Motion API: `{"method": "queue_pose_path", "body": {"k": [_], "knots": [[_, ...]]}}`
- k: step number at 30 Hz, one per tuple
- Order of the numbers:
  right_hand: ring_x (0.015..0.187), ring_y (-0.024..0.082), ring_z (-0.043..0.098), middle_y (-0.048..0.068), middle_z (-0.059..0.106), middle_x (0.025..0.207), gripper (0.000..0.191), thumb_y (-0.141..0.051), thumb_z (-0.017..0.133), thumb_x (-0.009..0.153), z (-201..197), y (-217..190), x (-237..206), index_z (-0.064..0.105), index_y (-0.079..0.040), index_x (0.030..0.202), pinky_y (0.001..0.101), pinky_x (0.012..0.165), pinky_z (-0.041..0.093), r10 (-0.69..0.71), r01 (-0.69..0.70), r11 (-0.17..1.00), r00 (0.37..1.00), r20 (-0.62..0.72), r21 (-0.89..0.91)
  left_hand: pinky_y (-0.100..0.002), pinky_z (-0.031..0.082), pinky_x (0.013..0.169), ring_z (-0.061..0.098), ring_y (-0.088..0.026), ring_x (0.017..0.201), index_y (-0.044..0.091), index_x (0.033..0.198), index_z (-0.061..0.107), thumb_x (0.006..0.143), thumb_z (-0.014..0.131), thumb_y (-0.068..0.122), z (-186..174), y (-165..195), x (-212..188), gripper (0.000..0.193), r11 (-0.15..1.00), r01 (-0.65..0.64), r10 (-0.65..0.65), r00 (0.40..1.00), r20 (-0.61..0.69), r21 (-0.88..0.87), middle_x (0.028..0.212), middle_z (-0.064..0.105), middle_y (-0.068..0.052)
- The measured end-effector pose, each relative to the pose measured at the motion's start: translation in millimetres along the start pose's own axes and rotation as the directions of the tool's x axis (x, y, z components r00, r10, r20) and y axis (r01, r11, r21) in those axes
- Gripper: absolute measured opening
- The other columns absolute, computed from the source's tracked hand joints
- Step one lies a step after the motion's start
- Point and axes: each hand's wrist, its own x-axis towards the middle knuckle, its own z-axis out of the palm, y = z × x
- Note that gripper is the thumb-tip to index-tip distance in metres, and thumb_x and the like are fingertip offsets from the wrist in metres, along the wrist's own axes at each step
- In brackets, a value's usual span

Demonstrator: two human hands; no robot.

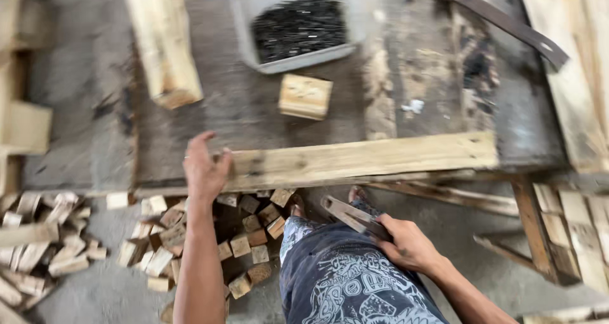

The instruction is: The person assembles small wooden blocks onto a plank by hand, then uses a hammer to drive nails from a nearby container into the wood. The person repeatedly picks up blocks, positions them, and hammers nails to secure them.

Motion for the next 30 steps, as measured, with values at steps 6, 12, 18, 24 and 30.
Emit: {"method": "queue_pose_path", "body": {"k": [6, 12, 18, 24, 30], "knots": [[0.051, 0.025, 0.055, 0.018, 0.066, 0.064, 0.027, -0.019, 0.076, 0.083, -33.2, 108.2, -99.5, 0.062, -0.006, 0.103, 0.0402, 0.051, 0.048, 0.382, -0.347, 0.912, 0.912, -0.146, 0.221, -0.05, 0.045, 0.104, 0.054, -0.04, 0.13, 0.01, 0.151, 0.047, 0.095, 0.079, 0.033, 83.6, 112.2, 67.9, 0.069, 0.965, -0.257, 0.251, 0.963, -0.094, -0.057, 0.146, 0.052, -0.025], [0.058, 0.012, 0.051, 0.009, 0.065, 0.067, 0.025, -0.019, 0.076, 0.088, -28.9, 190.4, -139.1, 0.064, 0.0, 0.098, 0.033, 0.05, 0.044, 0.582, -0.407, 0.775, 0.758, -0.295, 0.483, -0.043, 0.051, 0.108, 0.063, -0.033, 0.125, 0.018, 0.151, 0.036, 0.064, 0.093, 0.04, 112.6, 148.3, 87.2, 0.106, 0.95, 0.071, 0.05, 0.928, 0.369, -0.305, 0.139, 0.062, -0.018], [0.056, 0.008, 0.048, 0.001, 0.058, 0.067, 0.022, -0.02, 0.075, 0.09, -51.0, 240.0, -161.8, 0.063, -0.002, 0.094, 0.0278, 0.047, 0.039, 0.597, -0.341, 0.755, 0.711, -0.372, 0.56, -0.049, 0.051, 0.107, 0.061, -0.032, 0.127, 0.023, 0.147, 0.052, 0.077, 0.078, 0.044, 126.4, 180.7, 72.5, 0.077, 0.983, 0.137, -0.016, 0.725, 0.689, -0.12, 0.143, 0.062, -0.011], [0.047, 0.009, 0.046, -0.001, 0.051, 0.061, 0.017, -0.016, 0.069, 0.093, -81.5, 250.3, -166.6, 0.055, -0.007, 0.095, 0.0269, 0.04, 0.036, 0.687, -0.216, 0.564, 0.658, -0.308, 0.797, -0.052, 0.044, 0.11, 0.062, -0.029, 0.123, 0.026, 0.143, 0.052, 0.089, 0.071, 0.046, 121.3, 209.5, 46.3, 0.06, 0.97, 0.186, -0.242, 0.763, 0.599, 0.154, 0.14, 0.063, -0.01], [0.048, 0.007, 0.046, -0.003, 0.05, 0.065, 0.015, -0.013, 0.068, 0.095, -92.3, 251.7, -167.4, 0.053, -0.009, 0.095, 0.0252, 0.04, 0.038, 0.733, -0.123, 0.417, 0.632, -0.253, 0.901, -0.049, 0.049, 0.108, 0.063, -0.028, 0.124, 0.028, 0.141, 0.064, 0.089, 0.064, 0.038, 130.9, 226.0, 45.4, 0.053, 0.963, 0.19, -0.271, 0.703, 0.658, 0.193, 0.137, 0.063, -0.011]]}}
